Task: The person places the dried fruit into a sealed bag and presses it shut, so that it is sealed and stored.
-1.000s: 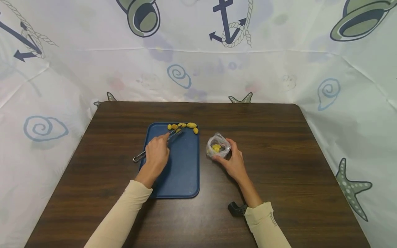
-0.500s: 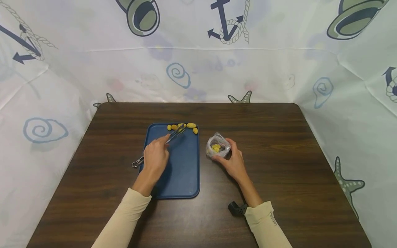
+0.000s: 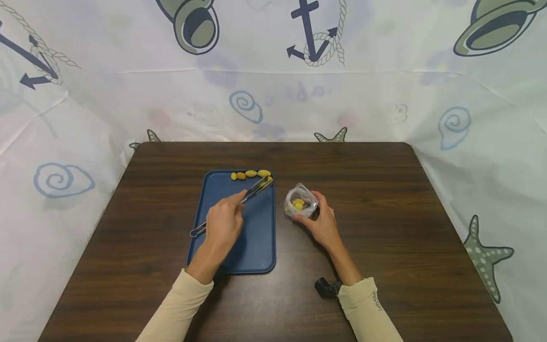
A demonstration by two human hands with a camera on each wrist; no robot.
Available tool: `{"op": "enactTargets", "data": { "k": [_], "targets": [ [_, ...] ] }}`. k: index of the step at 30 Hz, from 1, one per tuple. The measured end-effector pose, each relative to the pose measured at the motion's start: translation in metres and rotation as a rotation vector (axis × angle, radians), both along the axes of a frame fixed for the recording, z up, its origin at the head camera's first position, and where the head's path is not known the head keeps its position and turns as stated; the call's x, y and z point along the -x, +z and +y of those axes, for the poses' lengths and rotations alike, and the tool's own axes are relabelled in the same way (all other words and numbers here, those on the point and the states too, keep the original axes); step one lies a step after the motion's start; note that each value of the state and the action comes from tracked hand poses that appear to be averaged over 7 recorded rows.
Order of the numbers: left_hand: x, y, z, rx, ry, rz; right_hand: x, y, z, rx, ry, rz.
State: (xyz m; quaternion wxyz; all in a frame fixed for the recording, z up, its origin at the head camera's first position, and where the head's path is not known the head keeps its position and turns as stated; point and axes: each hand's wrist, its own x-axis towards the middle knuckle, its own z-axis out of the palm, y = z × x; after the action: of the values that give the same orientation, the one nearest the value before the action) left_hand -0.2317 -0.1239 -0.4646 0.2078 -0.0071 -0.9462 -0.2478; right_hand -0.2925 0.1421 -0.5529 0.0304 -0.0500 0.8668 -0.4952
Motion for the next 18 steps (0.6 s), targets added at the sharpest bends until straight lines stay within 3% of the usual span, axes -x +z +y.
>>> {"op": "enactTargets", "data": {
  "k": [18],
  "targets": [
    [-0.004, -0.003, 0.031, -0.121, -0.065, -0.005, 0.007, 0.003, 0.002, -0.012, 0.011, -0.005]
  ]
}}
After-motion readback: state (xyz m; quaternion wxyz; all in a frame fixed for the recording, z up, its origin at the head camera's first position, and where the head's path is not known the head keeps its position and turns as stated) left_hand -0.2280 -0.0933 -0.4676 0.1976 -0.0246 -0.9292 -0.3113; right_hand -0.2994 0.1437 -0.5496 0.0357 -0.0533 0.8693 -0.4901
